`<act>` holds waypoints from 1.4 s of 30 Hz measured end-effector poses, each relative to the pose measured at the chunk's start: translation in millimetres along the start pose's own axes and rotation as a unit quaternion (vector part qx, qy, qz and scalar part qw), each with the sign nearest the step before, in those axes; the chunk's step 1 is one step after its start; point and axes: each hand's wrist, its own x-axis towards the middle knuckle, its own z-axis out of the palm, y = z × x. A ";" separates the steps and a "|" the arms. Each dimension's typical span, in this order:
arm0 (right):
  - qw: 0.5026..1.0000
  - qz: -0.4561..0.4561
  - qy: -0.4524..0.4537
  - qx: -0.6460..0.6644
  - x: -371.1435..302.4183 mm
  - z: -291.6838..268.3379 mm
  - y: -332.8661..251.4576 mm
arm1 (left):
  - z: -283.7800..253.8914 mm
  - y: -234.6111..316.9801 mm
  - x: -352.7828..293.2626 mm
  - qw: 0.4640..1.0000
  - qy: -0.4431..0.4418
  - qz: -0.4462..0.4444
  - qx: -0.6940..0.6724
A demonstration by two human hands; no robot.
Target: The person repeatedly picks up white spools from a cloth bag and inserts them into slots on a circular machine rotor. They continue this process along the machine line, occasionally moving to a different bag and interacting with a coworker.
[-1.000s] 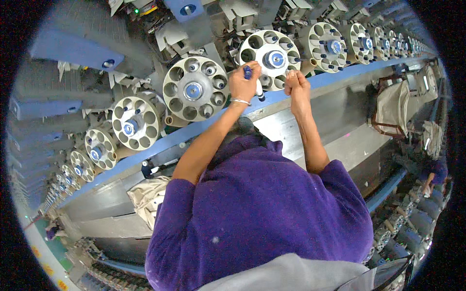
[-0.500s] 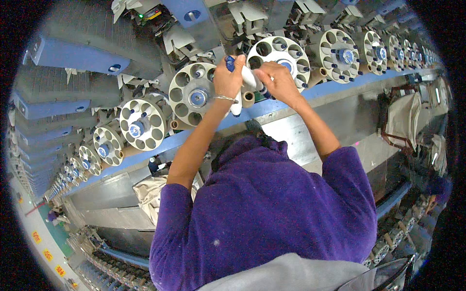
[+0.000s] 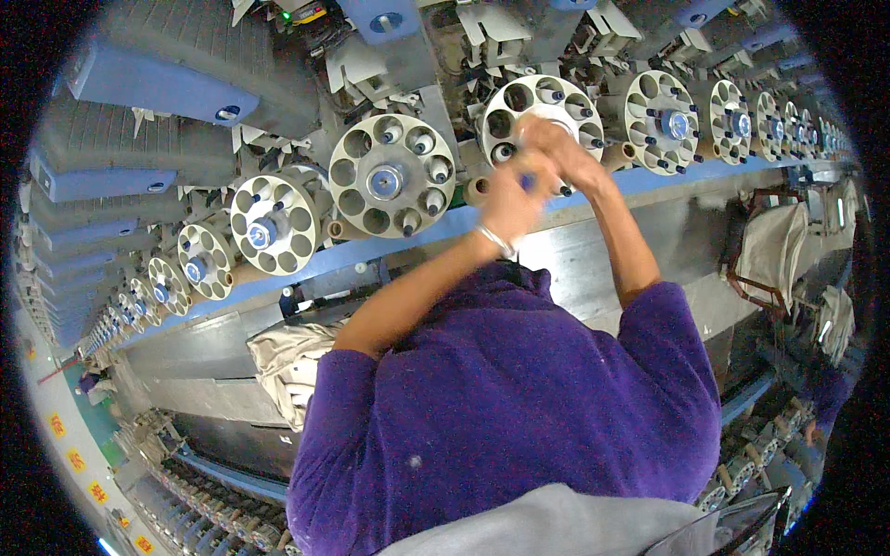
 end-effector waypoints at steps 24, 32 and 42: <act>0.997 0.008 0.026 -0.076 -3.8 50.6 -15.8 | -92.6 -54.8 82.0 0.784 0.063 -0.326 -0.525; 0.967 0.092 -0.138 0.191 1.7 55.5 -35.4 | -129.9 -43.6 85.0 0.814 0.102 -0.255 -0.511; 0.997 -0.042 -0.006 0.067 18.1 34.4 22.2 | -200.2 -22.5 98.6 0.754 0.125 -0.151 -0.627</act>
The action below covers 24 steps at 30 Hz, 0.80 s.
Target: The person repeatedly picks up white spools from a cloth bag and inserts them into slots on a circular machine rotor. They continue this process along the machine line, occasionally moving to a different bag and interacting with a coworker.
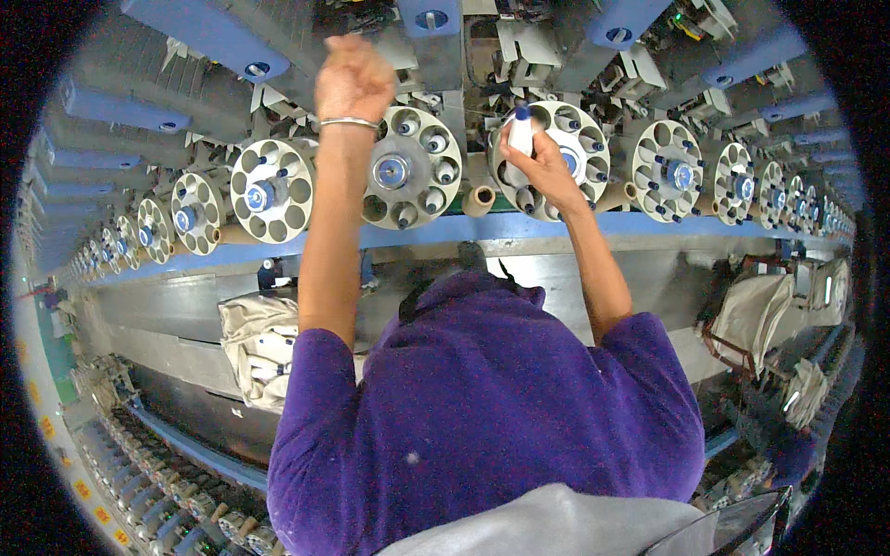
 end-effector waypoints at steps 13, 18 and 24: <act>0.967 -0.103 0.080 -0.218 16.7 -70.1 -1.8 | -123.6 -111.2 2.7 0.646 0.351 0.235 0.636; 0.903 -0.095 0.265 -0.325 3.6 -133.8 71.7 | -165.0 -120.3 -132.8 0.685 0.261 0.239 0.637; 0.657 -0.180 0.228 -0.696 -14.7 -48.0 52.2 | -255.6 -6.9 -406.6 0.405 0.476 0.193 0.757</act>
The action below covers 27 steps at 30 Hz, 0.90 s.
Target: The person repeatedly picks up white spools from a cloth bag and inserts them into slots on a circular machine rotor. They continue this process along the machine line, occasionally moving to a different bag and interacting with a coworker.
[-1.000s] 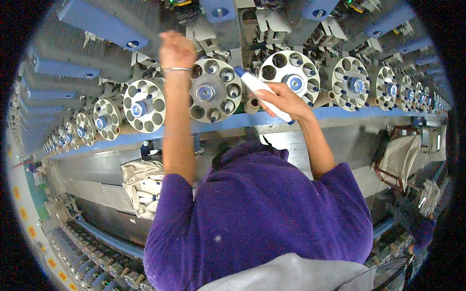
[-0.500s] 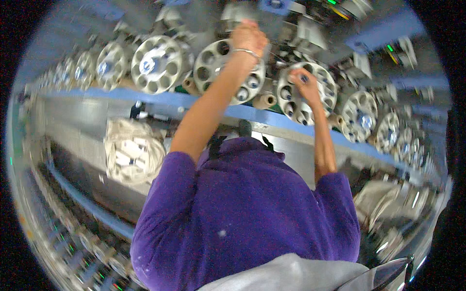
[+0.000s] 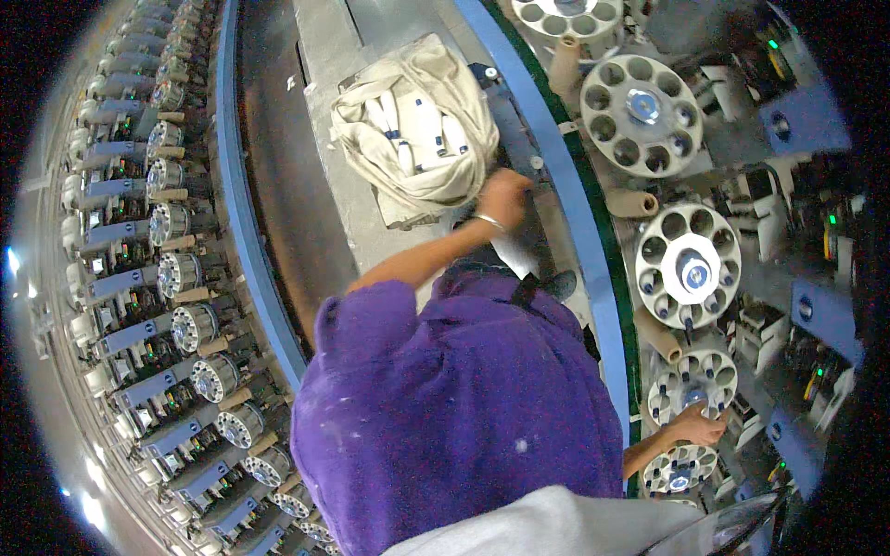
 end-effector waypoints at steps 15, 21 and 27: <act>0.624 -0.247 -0.616 0.413 -188.9 -76.5 -718.5 | -86.9 -341.3 -39.3 0.792 -0.568 0.076 0.209; 0.725 -0.274 -0.540 0.328 -248.5 -48.4 -811.8 | -144.3 -310.6 8.2 0.824 -0.538 0.100 0.147; 0.630 -0.257 -0.602 0.418 -221.0 -41.7 -782.2 | -177.3 -323.1 93.3 0.863 -0.450 -0.033 0.226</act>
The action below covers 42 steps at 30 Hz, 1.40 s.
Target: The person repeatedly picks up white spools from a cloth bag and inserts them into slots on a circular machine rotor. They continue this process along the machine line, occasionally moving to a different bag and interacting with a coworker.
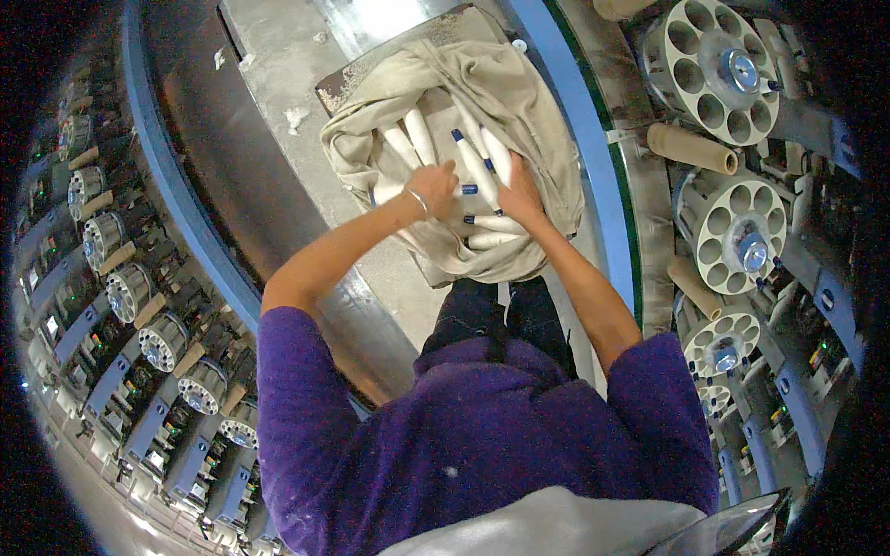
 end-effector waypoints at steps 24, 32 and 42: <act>0.753 0.100 0.047 0.649 -136.5 -169.3 22.8 | 10.5 -58.2 62.4 0.969 -0.083 0.090 0.216; 0.524 0.013 -0.047 0.850 -179.4 -204.2 65.6 | -99.8 17.2 33.5 0.959 0.066 -0.077 -0.265; 0.890 0.108 -0.053 0.439 -293.4 -262.0 71.9 | -179.8 293.0 7.3 0.721 -0.117 0.299 -0.614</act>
